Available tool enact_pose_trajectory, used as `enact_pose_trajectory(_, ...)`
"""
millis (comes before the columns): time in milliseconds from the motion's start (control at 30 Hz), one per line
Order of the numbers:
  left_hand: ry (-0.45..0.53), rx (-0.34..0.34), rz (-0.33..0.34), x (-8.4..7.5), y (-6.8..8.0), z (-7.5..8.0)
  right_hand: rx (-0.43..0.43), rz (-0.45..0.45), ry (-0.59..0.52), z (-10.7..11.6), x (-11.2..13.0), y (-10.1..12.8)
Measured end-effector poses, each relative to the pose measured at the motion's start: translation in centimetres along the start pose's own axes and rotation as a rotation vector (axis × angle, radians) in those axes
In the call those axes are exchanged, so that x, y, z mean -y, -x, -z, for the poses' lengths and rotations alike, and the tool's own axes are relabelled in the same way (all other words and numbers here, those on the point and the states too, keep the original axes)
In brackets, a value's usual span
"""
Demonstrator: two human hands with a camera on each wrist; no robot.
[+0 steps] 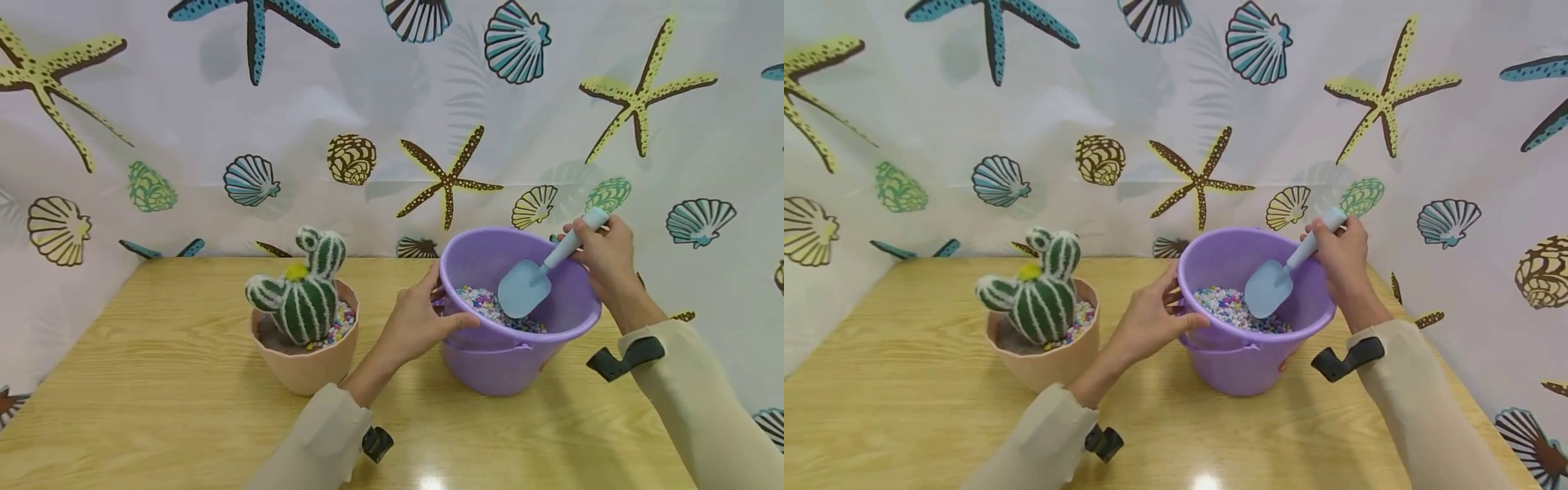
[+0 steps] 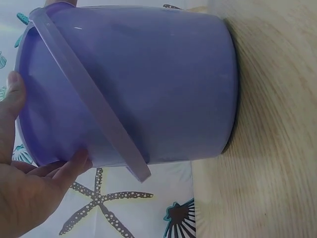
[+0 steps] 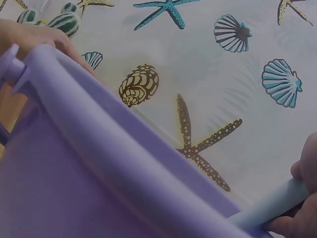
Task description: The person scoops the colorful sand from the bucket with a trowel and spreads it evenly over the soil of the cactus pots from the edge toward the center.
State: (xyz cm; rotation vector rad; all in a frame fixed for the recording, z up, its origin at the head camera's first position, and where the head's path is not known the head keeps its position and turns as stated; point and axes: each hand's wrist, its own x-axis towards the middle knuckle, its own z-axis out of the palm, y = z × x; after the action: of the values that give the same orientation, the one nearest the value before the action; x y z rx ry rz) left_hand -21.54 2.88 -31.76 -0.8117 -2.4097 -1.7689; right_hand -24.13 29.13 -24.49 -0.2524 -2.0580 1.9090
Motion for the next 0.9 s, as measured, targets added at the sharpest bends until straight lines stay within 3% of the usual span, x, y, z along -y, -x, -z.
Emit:
enact_pose_trajectory(233,-0.031,-0.004,-0.015,-0.2,-0.1,0.0,0.009,0.051,0.069,-0.1,-0.2,-0.1)
enact_pose_trajectory(533,-0.120,0.002,-0.027,-0.4,-0.7,-1.5,-0.006,0.080,0.198,0.2,-0.9,-0.5)
enact_pose_trajectory(700,-0.175,-0.030,0.008,-0.9,-0.9,-2.1,0.023,0.164,0.232,1.3,-1.2,-1.2)
enact_pose_trajectory(900,-0.192,-0.067,-0.003,-1.0,-1.0,-3.6,0.085,0.275,0.332,2.4,-1.3,-1.9)
